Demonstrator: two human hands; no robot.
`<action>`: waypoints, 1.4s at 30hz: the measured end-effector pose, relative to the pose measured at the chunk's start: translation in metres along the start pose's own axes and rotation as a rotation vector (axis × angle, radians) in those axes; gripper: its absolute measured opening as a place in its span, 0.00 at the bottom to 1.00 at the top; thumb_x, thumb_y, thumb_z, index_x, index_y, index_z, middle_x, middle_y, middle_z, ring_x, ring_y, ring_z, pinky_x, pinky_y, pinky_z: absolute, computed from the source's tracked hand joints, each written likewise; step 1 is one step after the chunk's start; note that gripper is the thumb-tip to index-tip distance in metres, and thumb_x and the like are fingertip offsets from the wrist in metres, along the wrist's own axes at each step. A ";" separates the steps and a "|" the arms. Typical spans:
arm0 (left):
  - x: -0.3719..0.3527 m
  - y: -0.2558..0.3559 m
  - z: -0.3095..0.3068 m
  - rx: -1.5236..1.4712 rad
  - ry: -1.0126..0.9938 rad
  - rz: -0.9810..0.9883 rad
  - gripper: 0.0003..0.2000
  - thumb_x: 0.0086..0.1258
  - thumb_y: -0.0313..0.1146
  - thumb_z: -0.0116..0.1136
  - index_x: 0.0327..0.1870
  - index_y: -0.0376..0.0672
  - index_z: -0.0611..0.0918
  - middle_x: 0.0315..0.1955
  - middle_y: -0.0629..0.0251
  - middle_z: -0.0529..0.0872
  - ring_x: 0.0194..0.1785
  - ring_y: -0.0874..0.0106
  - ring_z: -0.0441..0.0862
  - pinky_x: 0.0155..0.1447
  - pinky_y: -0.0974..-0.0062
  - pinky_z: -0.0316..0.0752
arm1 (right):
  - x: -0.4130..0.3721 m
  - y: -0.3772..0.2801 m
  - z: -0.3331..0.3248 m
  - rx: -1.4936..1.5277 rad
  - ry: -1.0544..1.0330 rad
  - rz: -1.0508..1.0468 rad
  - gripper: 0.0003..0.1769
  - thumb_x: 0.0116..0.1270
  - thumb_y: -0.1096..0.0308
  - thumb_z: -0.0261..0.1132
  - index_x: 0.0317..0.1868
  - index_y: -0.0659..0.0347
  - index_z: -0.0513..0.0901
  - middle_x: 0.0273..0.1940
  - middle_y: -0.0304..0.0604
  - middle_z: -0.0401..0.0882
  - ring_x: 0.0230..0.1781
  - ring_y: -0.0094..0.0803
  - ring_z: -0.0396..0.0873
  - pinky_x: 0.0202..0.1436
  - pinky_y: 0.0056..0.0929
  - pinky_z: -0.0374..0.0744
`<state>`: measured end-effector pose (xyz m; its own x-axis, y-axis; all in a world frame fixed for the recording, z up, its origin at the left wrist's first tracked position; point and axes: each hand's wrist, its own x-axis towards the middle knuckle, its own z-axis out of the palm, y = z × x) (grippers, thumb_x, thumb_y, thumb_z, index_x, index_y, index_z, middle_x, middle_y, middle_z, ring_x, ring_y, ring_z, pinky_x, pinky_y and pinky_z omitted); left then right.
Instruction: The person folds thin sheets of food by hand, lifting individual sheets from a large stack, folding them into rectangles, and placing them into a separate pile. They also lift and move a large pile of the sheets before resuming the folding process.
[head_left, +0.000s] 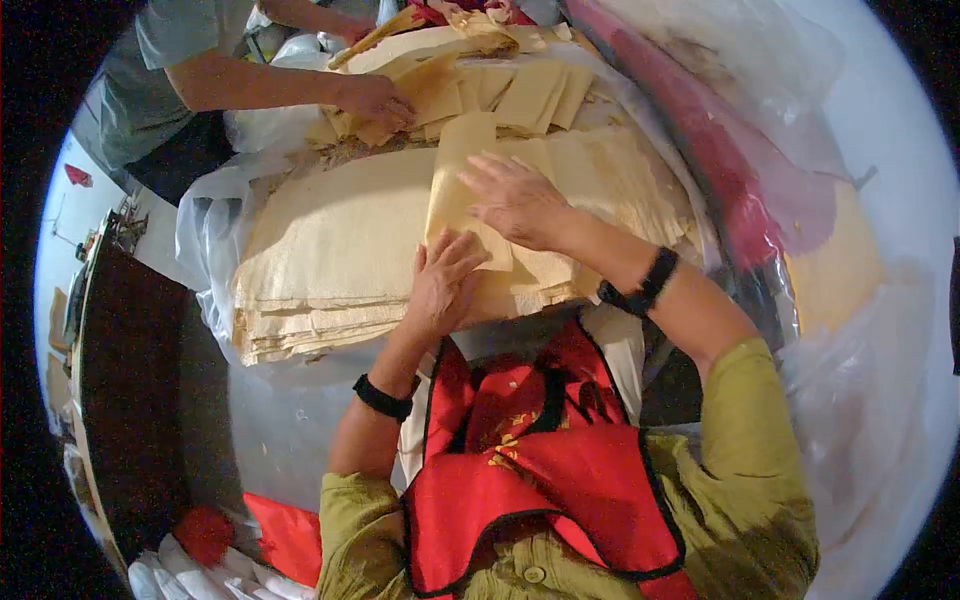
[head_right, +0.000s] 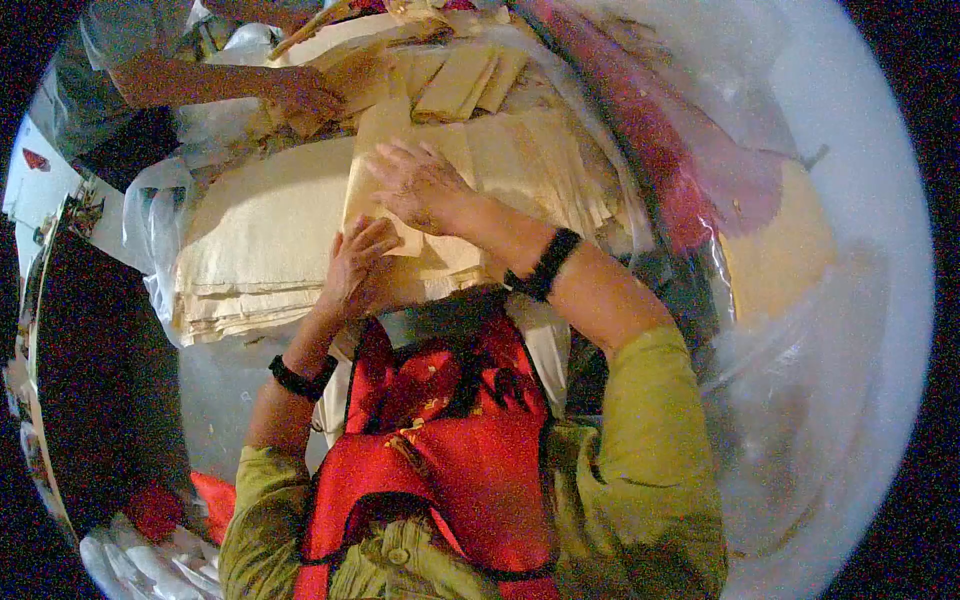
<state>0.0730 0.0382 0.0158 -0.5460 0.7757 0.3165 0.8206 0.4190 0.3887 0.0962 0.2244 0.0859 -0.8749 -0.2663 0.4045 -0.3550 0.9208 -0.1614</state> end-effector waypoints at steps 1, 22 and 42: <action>-0.001 0.001 -0.002 -0.008 -0.010 -0.010 0.15 0.63 0.34 0.47 0.50 0.53 0.76 0.59 0.61 0.66 0.67 0.54 0.53 0.65 0.45 0.43 | 0.011 0.006 0.016 -0.093 -0.057 0.006 0.27 0.62 0.54 0.51 0.59 0.59 0.64 0.60 0.56 0.60 0.61 0.48 0.59 0.61 0.47 0.58; 0.023 -0.023 -0.002 -0.095 0.526 -0.265 0.18 0.58 0.37 0.58 0.46 0.35 0.77 0.37 0.50 0.80 0.40 0.56 0.78 0.45 0.69 0.73 | -0.055 0.009 0.003 -0.105 -0.470 0.121 0.40 0.58 0.40 0.50 0.64 0.58 0.57 0.65 0.58 0.48 0.68 0.51 0.43 0.62 0.57 0.50; 0.106 0.048 0.042 -0.384 0.379 -0.075 0.22 0.60 0.36 0.54 0.54 0.34 0.71 0.58 0.39 0.63 0.62 0.49 0.60 0.63 0.64 0.58 | -0.067 0.049 0.043 -0.069 -0.303 0.076 0.32 0.50 0.60 0.59 0.58 0.61 0.67 0.57 0.55 0.65 0.61 0.50 0.58 0.65 0.52 0.50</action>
<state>0.0618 0.1600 0.0315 -0.6815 0.4959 0.5381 0.6952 0.2091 0.6878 0.1230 0.2749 0.0124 -0.9600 -0.2595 0.1054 -0.2710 0.9556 -0.1156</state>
